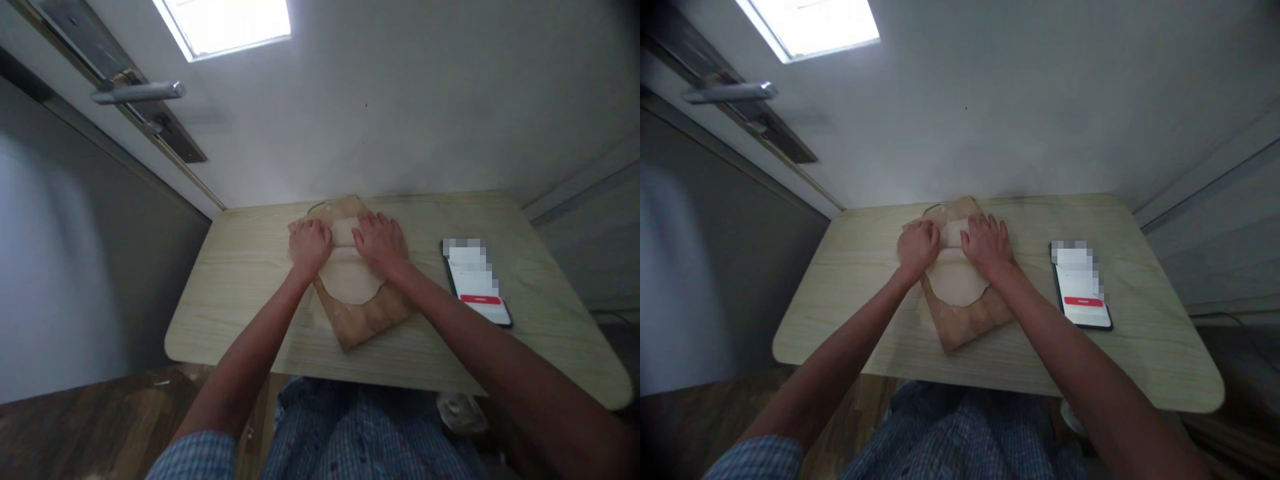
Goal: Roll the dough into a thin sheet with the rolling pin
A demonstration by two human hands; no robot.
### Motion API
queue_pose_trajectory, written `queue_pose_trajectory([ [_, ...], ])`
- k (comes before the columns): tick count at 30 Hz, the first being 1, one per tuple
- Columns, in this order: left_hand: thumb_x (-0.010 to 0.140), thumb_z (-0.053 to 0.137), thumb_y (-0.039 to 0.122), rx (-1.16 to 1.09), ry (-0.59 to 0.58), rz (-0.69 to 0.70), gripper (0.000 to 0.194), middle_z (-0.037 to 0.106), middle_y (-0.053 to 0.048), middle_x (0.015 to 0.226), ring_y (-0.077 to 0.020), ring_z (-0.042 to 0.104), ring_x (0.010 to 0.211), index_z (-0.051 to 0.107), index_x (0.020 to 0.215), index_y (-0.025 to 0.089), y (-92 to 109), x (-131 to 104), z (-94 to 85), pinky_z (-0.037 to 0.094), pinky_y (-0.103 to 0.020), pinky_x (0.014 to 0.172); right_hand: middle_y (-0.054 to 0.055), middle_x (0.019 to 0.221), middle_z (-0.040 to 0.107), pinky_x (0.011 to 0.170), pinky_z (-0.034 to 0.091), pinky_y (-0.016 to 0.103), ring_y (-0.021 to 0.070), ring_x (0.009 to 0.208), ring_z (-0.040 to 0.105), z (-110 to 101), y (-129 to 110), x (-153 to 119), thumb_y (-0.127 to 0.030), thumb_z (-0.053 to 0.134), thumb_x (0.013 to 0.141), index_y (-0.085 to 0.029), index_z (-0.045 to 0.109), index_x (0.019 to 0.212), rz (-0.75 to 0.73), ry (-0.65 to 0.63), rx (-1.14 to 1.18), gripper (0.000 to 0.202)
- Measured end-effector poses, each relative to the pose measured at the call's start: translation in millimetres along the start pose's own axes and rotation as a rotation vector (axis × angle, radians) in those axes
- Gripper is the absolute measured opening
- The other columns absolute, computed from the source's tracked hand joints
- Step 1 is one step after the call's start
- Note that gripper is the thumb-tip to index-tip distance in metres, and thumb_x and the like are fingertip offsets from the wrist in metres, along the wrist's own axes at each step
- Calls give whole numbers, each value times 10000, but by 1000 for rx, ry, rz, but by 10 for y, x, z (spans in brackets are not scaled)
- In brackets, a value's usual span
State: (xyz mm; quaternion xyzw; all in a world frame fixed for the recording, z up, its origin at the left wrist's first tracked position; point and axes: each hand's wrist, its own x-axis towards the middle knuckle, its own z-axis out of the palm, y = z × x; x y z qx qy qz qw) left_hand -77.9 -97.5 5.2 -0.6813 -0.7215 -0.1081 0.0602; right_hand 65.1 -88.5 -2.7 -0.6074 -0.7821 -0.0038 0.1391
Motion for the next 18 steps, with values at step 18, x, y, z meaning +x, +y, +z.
queue_pose_trajectory([
  [18,865,267,322,-84,84,83,434,492,-69,1267,-220,382,1202,452,1230,177,-33,-419,55,179,-422,1024,114,1277,468,942,242,420,253,1185,357,6,-64,-348,-265,248,865,-135,420,1265,-39,49,-4,455],
])
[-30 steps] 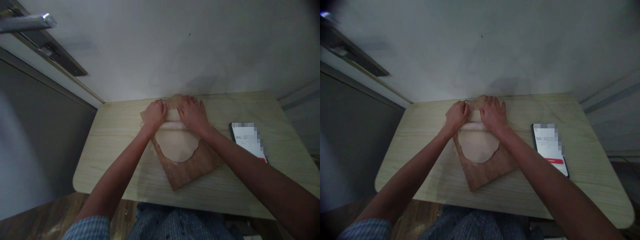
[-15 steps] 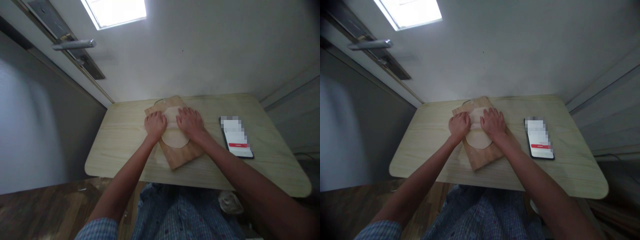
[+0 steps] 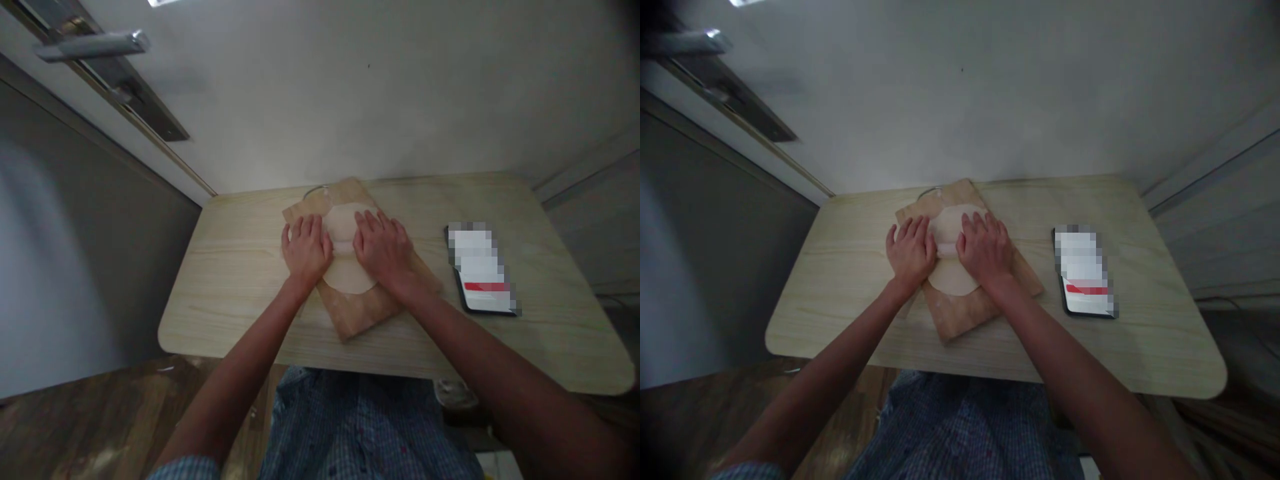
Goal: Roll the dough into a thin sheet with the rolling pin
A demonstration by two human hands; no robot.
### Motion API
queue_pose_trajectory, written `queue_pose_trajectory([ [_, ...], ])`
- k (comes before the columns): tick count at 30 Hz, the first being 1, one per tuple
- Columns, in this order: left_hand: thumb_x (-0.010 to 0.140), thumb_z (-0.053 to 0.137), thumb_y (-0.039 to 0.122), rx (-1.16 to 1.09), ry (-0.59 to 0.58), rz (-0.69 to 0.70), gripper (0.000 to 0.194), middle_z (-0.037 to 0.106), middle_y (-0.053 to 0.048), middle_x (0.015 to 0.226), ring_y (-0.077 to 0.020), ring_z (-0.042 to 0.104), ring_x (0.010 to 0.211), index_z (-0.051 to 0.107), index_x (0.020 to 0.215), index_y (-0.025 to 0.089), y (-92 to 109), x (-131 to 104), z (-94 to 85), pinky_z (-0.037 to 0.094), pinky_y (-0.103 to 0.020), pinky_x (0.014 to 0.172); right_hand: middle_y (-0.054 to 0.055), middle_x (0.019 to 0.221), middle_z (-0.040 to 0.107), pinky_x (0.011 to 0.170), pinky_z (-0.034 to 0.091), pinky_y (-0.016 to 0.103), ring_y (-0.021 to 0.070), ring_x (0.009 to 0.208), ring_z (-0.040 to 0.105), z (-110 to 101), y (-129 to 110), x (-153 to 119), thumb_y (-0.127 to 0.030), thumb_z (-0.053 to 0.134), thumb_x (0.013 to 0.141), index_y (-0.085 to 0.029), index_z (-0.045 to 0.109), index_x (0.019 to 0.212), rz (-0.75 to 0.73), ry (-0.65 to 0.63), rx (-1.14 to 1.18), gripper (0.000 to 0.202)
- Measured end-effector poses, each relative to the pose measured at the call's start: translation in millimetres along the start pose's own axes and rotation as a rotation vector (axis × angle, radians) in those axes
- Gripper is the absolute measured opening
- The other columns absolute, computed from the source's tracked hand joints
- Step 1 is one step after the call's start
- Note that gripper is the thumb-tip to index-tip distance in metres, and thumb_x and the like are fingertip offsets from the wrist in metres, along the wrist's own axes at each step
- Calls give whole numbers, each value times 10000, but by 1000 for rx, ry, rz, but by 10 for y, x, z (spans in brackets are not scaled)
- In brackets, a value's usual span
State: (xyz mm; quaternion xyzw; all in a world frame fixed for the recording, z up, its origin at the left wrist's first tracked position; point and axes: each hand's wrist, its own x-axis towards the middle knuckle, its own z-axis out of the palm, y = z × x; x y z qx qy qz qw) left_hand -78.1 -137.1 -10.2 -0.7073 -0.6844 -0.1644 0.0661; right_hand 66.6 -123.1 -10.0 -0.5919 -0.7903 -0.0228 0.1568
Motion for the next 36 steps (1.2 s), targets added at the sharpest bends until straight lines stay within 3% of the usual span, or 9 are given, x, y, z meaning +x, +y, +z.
queue_pose_trajectory([
  [8,863,265,329,-15,-63,-25,420,551,-72,1193,-213,472,1109,470,1194,173,-9,313,16,303,-343,937,118,1296,444,931,261,423,268,1171,369,-15,41,316,-233,270,849,-138,369,1298,-7,-84,25,469],
  [17,877,238,348,4,-94,-92,376,637,-71,958,-214,561,932,551,1023,200,17,647,103,366,-346,835,160,1189,517,863,309,418,266,1056,455,16,93,664,-216,247,851,-98,361,1283,-17,-103,21,462],
  [24,876,228,355,30,-120,-118,390,634,-83,946,-227,572,882,576,940,191,-12,854,197,415,-335,743,153,1059,583,794,350,385,257,956,507,81,122,865,-229,263,835,-97,499,1130,40,-88,14,400],
  [29,871,233,352,65,-86,-122,392,631,-90,968,-233,565,911,579,945,184,-6,785,192,420,-334,735,160,993,603,748,365,370,255,913,529,60,96,795,-221,278,824,-90,540,1050,59,-60,4,370],
  [36,858,259,296,101,-31,-63,359,617,-103,985,-236,540,947,582,948,168,23,409,90,361,-373,825,136,956,621,718,366,349,236,880,539,-27,-30,429,-230,253,843,-132,580,963,80,-56,-36,362],
])
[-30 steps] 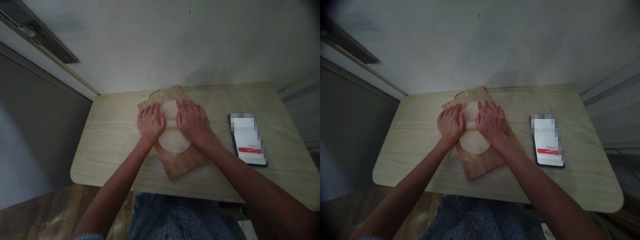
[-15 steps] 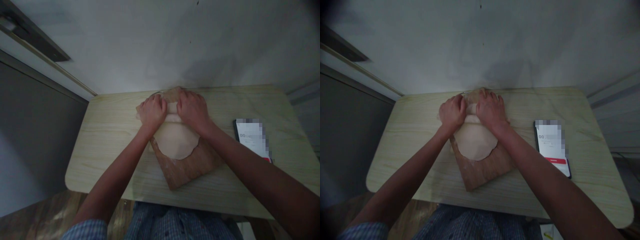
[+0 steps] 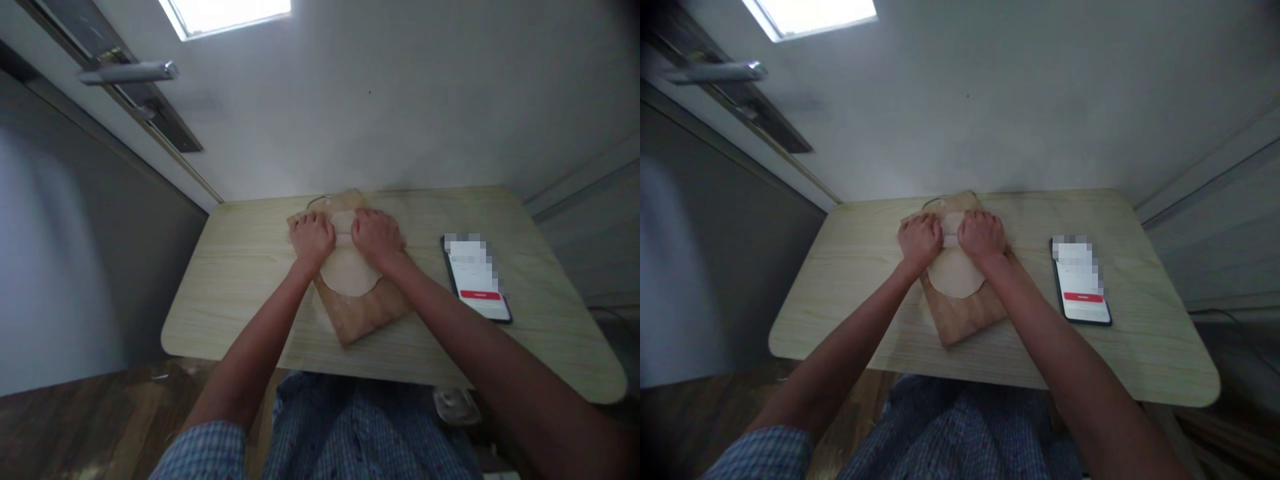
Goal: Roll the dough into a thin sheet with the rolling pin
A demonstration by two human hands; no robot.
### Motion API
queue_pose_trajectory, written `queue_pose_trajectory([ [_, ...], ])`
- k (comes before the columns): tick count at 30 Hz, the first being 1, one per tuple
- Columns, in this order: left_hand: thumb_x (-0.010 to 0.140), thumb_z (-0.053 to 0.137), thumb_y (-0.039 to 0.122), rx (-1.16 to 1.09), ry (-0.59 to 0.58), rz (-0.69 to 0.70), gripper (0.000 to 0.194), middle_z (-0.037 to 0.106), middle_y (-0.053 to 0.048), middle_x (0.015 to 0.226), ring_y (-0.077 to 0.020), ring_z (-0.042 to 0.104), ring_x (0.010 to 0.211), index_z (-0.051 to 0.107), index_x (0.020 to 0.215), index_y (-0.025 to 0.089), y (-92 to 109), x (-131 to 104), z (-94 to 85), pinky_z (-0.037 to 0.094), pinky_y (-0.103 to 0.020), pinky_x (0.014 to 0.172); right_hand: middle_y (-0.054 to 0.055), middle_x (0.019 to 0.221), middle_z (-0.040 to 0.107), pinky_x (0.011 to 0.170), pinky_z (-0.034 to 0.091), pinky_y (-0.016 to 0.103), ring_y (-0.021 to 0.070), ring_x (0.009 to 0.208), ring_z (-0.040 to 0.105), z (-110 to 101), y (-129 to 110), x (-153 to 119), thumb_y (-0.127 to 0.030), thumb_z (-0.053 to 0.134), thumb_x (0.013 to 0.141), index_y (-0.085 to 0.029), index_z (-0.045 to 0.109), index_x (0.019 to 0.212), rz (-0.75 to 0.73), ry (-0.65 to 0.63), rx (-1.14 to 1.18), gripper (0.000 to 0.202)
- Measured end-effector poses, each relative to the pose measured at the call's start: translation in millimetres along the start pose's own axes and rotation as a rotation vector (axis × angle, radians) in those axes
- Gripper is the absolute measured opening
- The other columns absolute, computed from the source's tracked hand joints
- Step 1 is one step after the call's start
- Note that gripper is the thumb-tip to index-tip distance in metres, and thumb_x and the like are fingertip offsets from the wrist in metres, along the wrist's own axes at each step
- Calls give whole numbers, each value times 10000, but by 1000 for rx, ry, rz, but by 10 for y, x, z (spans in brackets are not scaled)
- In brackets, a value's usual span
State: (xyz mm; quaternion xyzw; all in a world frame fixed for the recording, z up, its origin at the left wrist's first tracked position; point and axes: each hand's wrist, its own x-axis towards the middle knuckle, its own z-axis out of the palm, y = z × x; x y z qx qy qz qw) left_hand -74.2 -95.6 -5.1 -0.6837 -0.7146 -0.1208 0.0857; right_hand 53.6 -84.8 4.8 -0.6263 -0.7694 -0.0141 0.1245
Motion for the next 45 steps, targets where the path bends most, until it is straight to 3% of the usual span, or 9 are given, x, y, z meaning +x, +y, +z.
queue_pose_trajectory([
  [9,853,270,289,-45,41,20,397,521,-104,1205,-263,384,1171,525,1125,154,-21,-395,-79,240,-421,970,124,1212,520,906,279,378,249,1134,406,70,-23,-380,-269,241,861,-116,492,1194,-60,93,32,444],
  [17,848,287,295,-53,69,8,451,404,-106,1334,-265,271,1263,424,1251,145,-38,-523,-30,187,-437,1009,101,1228,519,946,235,414,248,1149,406,90,-36,-487,-275,270,861,-144,492,1208,-76,103,41,432],
  [25,855,271,307,-75,34,30,427,470,-78,1282,-267,318,1233,460,1220,188,-52,-306,5,204,-441,993,114,1250,496,891,308,388,254,1116,435,74,-14,-280,-266,236,870,-139,455,1240,-72,39,11,448],
  [36,839,290,273,-114,-23,57,418,510,-62,1239,-239,414,1158,451,1219,207,-21,95,53,294,-399,940,139,1250,476,878,297,398,251,1076,443,56,45,129,-235,257,858,-124,435,1225,-116,-7,12,423],
  [45,850,254,281,-87,-76,26,367,601,-73,1055,-227,516,990,578,995,189,2,401,83,391,-341,806,152,952,596,744,364,351,230,898,534,77,75,456,-263,217,870,-96,539,1004,-94,-69,35,387],
])
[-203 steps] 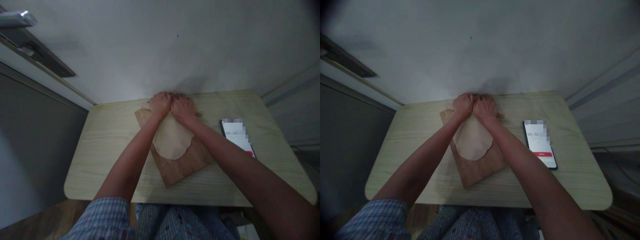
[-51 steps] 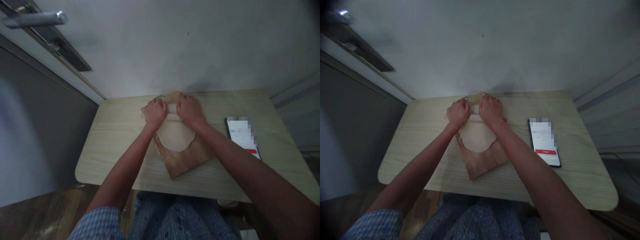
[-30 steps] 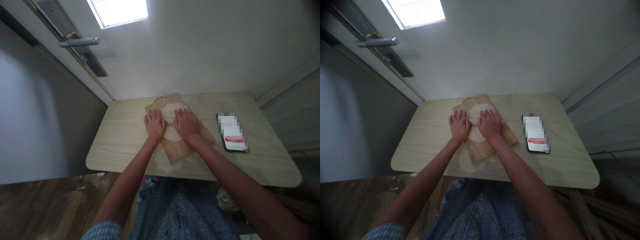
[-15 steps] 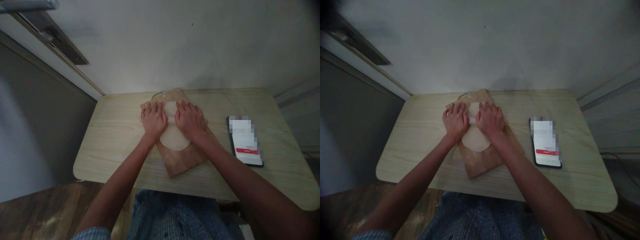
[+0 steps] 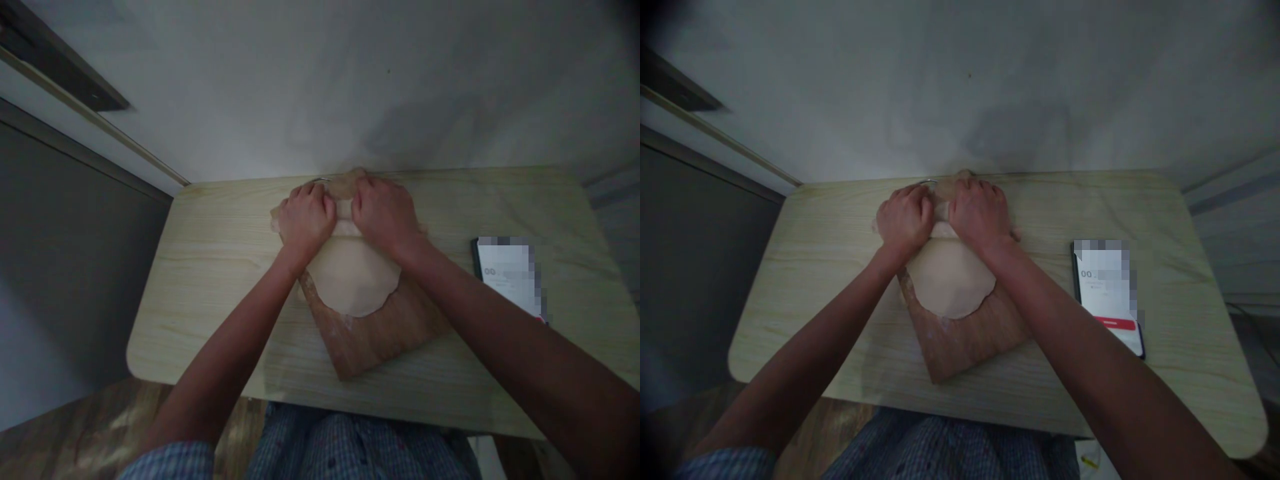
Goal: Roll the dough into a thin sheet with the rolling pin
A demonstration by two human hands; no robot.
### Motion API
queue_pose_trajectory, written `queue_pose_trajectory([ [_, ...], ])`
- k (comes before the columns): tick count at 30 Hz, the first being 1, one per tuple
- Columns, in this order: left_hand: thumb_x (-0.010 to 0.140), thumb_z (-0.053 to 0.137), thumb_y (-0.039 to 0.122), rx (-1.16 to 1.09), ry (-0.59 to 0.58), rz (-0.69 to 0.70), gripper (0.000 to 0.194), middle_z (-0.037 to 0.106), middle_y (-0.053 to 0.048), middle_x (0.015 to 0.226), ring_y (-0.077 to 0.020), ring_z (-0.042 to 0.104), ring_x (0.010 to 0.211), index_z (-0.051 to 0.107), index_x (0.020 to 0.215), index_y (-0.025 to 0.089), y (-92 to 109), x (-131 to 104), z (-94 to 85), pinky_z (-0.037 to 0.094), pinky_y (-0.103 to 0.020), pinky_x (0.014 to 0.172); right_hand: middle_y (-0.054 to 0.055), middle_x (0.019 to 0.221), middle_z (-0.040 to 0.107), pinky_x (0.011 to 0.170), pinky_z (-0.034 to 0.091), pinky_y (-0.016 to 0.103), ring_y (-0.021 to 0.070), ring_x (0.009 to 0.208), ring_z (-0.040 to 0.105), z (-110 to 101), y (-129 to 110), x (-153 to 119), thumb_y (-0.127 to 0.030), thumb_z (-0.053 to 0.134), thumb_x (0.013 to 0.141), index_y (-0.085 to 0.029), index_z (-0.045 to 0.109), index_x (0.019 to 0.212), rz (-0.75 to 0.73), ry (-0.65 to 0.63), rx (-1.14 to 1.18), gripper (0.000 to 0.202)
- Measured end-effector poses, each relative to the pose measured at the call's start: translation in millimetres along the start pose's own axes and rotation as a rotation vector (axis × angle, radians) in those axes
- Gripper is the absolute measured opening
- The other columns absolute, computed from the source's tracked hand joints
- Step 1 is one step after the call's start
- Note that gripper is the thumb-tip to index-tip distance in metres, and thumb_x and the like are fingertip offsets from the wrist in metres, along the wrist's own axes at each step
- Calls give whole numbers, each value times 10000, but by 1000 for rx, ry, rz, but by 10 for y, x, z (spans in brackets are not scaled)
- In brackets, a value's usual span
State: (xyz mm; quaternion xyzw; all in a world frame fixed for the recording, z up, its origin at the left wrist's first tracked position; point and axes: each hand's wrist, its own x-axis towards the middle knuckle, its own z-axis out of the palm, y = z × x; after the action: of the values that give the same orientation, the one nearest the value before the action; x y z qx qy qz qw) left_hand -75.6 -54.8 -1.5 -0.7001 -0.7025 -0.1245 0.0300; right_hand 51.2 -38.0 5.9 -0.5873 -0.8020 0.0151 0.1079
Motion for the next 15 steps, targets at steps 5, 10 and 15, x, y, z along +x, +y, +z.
queue_pose_trajectory([
  [5,859,211,318,-13,-61,-58,424,617,-103,961,-237,553,908,606,908,171,-9,156,26,393,-340,760,153,932,609,720,383,340,229,860,559,26,27,123,-259,264,850,-98,564,966,29,27,7,359],
  [10,858,212,333,7,-28,-86,435,628,-110,932,-243,561,879,611,911,166,-14,132,46,399,-335,718,159,943,623,711,388,331,233,854,567,8,3,86,-237,303,827,-96,572,977,109,21,6,339],
  [15,855,226,300,31,33,-70,402,611,-102,998,-233,539,933,600,909,165,-6,-96,38,372,-350,773,159,946,628,719,374,337,231,855,564,-34,-77,-127,-245,270,841,-109,571,960,131,11,-31,352],
])
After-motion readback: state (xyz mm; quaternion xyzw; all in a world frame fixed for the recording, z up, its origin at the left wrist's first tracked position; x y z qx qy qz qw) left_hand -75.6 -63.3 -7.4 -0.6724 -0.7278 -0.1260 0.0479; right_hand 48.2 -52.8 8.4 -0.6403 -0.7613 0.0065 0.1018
